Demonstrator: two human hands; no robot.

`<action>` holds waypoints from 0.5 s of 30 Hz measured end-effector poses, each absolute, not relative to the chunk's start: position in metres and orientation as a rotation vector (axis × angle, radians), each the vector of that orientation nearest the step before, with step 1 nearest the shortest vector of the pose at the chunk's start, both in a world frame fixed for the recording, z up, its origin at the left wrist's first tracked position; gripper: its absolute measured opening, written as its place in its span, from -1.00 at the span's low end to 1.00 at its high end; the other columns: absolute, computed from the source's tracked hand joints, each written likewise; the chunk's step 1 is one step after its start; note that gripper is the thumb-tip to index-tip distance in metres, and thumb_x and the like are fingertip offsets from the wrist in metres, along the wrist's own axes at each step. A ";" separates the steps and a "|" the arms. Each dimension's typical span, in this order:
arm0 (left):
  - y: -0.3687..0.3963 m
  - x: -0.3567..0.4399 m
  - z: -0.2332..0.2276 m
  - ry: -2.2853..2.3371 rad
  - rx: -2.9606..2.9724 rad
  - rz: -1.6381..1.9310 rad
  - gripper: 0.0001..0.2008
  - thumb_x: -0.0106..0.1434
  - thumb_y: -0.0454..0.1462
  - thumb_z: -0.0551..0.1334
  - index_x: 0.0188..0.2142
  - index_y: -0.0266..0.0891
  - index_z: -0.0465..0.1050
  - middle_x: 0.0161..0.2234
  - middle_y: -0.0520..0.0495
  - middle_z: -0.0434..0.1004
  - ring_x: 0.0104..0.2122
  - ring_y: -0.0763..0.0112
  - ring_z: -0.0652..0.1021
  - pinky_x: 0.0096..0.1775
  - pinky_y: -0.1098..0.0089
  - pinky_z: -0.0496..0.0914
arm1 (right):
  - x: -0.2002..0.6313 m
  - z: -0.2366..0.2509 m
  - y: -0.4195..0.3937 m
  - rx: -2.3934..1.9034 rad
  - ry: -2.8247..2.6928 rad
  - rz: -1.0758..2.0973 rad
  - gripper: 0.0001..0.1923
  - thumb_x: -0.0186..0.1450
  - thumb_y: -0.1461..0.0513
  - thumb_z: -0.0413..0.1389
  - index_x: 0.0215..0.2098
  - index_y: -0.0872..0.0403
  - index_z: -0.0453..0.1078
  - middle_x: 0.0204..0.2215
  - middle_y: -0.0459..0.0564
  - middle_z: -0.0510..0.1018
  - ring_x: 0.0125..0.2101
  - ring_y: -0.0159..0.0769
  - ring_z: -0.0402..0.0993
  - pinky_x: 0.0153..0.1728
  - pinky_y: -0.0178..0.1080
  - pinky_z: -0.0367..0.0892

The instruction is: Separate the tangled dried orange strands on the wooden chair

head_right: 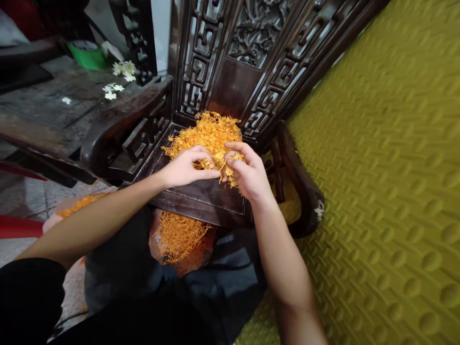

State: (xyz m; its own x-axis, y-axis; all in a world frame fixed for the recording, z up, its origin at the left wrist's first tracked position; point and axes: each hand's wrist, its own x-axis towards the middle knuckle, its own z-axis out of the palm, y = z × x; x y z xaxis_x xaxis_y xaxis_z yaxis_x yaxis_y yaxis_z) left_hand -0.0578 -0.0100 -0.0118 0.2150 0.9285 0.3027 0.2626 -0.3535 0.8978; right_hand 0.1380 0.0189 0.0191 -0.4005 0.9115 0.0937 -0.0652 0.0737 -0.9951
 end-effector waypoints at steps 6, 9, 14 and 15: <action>-0.002 -0.056 -0.014 1.017 1.490 1.226 -0.57 0.11 -0.16 0.43 -0.05 -0.25 0.46 -0.41 0.00 0.51 -0.42 0.42 0.49 -0.33 0.35 0.34 | 0.129 0.012 0.033 -0.861 -1.518 1.597 -0.59 0.14 0.14 0.36 -0.06 -0.06 0.44 -0.39 -0.13 0.47 -0.51 -0.35 0.41 -0.55 -0.24 0.45; 0.005 -0.051 -0.020 1.078 1.479 1.264 -0.63 0.11 -0.20 0.42 -0.10 -0.26 0.49 -0.46 0.01 0.50 -0.46 0.44 0.46 -0.35 0.35 0.33 | 0.120 0.004 0.033 -0.889 -1.454 1.575 -0.62 0.25 -0.01 0.25 -0.05 -0.05 0.40 -0.38 -0.11 0.45 -0.52 -0.36 0.40 -0.57 -0.26 0.40; 0.012 -0.043 -0.027 1.154 1.589 1.332 -0.85 0.15 -0.29 0.33 -0.25 -0.25 0.51 -0.35 -0.01 0.56 -0.42 0.48 0.46 -0.34 0.38 0.33 | 0.112 -0.007 0.028 -1.031 -1.651 1.032 -0.57 0.32 -0.11 0.17 -0.01 -0.03 0.39 -0.42 -0.09 0.46 -0.55 -0.36 0.34 -0.56 -0.27 0.27; 0.012 -0.041 -0.027 1.153 1.592 1.328 -0.85 0.14 -0.31 0.32 -0.26 -0.25 0.50 -0.36 0.00 0.55 -0.43 0.48 0.46 -0.35 0.40 0.32 | 0.112 -0.007 0.027 -1.055 -1.713 0.850 -0.60 0.32 -0.09 0.20 -0.06 -0.01 0.42 -0.42 -0.08 0.48 -0.53 -0.35 0.35 -0.53 -0.26 0.28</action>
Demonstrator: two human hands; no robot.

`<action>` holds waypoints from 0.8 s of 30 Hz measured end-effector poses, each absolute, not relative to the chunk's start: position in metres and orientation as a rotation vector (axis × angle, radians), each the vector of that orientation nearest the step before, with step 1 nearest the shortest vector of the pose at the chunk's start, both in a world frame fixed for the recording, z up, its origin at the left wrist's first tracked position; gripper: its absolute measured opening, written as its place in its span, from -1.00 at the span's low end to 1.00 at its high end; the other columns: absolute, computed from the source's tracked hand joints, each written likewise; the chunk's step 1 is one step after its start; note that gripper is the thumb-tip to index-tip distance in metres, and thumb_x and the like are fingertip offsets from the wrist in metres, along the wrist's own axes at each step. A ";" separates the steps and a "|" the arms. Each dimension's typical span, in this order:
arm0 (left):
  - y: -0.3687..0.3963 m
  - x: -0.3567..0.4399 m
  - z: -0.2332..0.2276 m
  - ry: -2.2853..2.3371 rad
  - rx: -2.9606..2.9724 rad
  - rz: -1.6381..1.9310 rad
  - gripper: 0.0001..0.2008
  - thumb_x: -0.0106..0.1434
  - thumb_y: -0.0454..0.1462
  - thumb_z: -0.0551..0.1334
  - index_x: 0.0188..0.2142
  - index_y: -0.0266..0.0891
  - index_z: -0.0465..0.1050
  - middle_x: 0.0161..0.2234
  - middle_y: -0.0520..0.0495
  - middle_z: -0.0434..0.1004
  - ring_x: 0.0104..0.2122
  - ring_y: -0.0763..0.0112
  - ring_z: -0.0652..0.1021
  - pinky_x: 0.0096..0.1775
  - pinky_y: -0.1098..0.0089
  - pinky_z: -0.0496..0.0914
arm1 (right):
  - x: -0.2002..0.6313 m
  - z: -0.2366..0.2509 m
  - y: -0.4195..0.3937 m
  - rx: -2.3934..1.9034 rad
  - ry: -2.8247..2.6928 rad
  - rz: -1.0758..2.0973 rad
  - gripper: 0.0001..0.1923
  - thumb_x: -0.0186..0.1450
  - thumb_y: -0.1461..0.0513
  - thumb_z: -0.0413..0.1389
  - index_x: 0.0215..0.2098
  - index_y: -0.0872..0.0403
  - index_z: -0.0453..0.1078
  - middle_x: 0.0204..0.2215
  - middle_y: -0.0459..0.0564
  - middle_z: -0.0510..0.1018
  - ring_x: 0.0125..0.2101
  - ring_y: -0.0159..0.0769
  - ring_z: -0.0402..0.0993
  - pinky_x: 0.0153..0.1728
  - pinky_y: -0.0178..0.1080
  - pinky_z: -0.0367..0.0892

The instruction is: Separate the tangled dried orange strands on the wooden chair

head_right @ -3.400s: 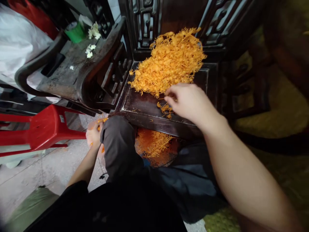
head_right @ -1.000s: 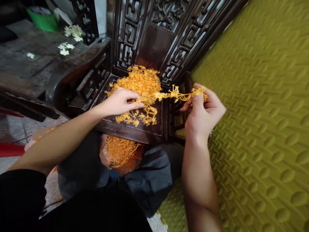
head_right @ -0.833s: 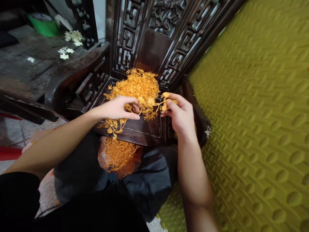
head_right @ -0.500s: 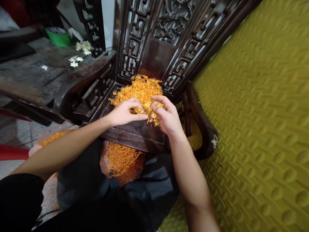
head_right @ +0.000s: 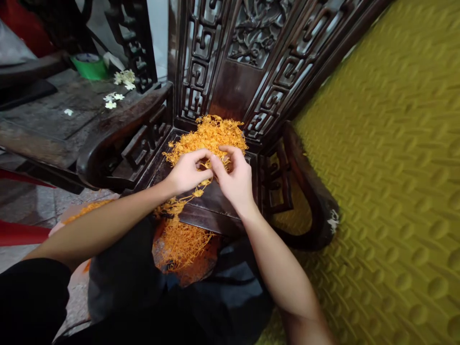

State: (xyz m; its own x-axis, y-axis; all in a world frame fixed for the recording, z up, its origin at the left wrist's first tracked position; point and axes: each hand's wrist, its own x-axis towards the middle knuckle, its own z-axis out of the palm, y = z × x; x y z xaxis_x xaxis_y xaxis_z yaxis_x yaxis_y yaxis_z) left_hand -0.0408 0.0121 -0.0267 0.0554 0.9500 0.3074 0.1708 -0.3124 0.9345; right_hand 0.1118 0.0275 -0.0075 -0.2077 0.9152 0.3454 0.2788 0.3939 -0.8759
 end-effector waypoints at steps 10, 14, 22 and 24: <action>0.000 -0.026 -0.009 0.874 0.949 1.221 -0.88 0.16 -0.38 0.29 -0.41 -0.26 0.35 -0.58 0.01 0.51 -0.63 0.48 0.51 -0.48 0.40 0.38 | 0.114 -0.009 0.034 -1.091 -1.710 0.577 -0.50 0.34 -0.08 0.18 -0.56 0.05 0.22 -0.64 -0.17 0.26 -0.59 -0.43 0.11 -0.54 -0.30 0.06; -0.005 -0.025 -0.001 0.885 0.825 1.195 -0.90 0.09 -0.40 0.30 -0.45 -0.30 0.38 -0.61 -0.01 0.51 -0.67 0.43 0.52 -0.53 0.39 0.38 | 0.113 -0.005 0.034 -1.092 -1.665 0.682 -0.48 0.40 -0.10 0.08 -0.55 0.07 0.34 -0.65 -0.15 0.32 -0.60 -0.42 0.20 -0.54 -0.31 0.11; 0.004 -0.021 0.009 0.951 0.685 1.108 -0.89 0.09 -0.47 0.25 -0.49 -0.31 0.35 -0.66 0.02 0.45 -0.73 0.56 0.37 -0.46 0.34 0.48 | 0.107 -0.013 0.045 -1.118 -1.735 0.536 -0.44 0.44 -0.07 0.04 -0.59 0.09 0.35 -0.67 -0.12 0.38 -0.62 -0.43 0.24 -0.53 -0.29 0.11; 0.005 -0.021 0.011 0.965 0.683 1.105 -0.87 0.09 -0.48 0.24 -0.50 -0.30 0.34 -0.66 0.02 0.44 -0.74 0.58 0.36 -0.46 0.33 0.48 | 0.112 -0.014 0.057 -1.129 -1.748 0.503 -0.44 0.44 -0.08 0.03 -0.58 0.10 0.35 -0.67 -0.12 0.37 -0.62 -0.44 0.23 -0.52 -0.28 0.10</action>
